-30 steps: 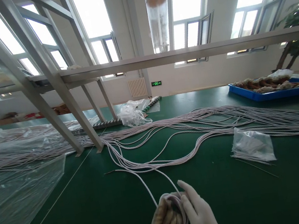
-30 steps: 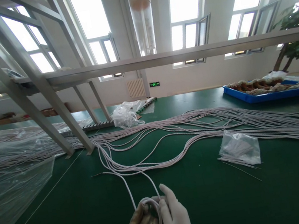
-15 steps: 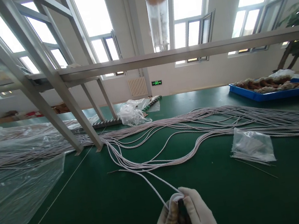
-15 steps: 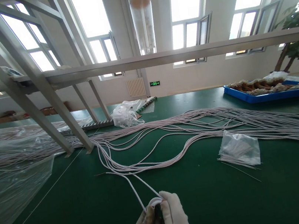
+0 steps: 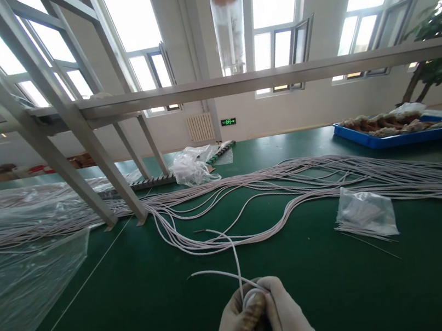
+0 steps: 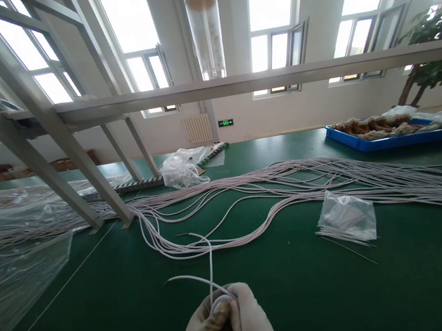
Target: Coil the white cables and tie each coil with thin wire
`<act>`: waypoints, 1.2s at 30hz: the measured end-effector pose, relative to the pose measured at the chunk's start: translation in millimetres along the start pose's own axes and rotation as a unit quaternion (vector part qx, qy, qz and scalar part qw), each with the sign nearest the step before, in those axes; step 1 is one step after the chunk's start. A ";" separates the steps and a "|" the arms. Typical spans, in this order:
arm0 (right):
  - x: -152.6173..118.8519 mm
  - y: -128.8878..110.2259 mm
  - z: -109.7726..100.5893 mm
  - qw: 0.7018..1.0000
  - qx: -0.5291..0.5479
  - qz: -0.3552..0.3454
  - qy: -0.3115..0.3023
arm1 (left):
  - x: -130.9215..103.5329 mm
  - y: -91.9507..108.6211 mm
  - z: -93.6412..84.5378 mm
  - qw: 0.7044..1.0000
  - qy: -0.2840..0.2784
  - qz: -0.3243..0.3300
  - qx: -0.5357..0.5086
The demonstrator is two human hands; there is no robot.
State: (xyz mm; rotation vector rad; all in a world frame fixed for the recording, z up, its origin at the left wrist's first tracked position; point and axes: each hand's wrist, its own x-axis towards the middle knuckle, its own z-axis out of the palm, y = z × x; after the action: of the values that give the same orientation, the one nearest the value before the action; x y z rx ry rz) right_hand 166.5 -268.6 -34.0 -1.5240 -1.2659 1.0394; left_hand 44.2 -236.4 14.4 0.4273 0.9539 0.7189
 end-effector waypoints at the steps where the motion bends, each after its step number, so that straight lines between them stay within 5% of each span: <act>1: 0.3 0.1 0.9 1.000 0.005 0.002 -0.002 | -1.3 -0.6 0.6 1.000 0.005 -0.002 -0.016; 6: 3.1 4.7 0.9 1.000 0.009 0.017 0.013 | 4.7 -10.8 -3.4 0.994 -0.002 0.020 -0.103; 13: 0.7 15.1 0.3 0.998 -0.018 0.062 0.008 | 17.6 -10.1 -7.9 0.993 0.058 0.019 -0.104; 23: -4.3 -4.9 -4.1 1.000 -0.001 -0.019 -0.023 | 12.1 -7.7 -11.0 0.994 -0.009 0.010 -0.108; 31: 7.3 8.2 -2.5 0.987 -0.135 0.079 -0.048 | -3.0 -1.0 -2.7 0.999 0.034 -0.013 -0.001; 36: 3.0 7.4 2.2 0.993 -0.096 0.055 -0.046 | 1.9 -12.8 -11.8 0.993 0.062 0.083 -0.056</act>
State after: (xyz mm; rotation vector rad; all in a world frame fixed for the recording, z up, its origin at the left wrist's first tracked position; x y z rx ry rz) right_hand 166.7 -266.2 -41.9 -1.7244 -1.3909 1.0948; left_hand 39.5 -243.7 -0.8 0.3684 0.9969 0.9544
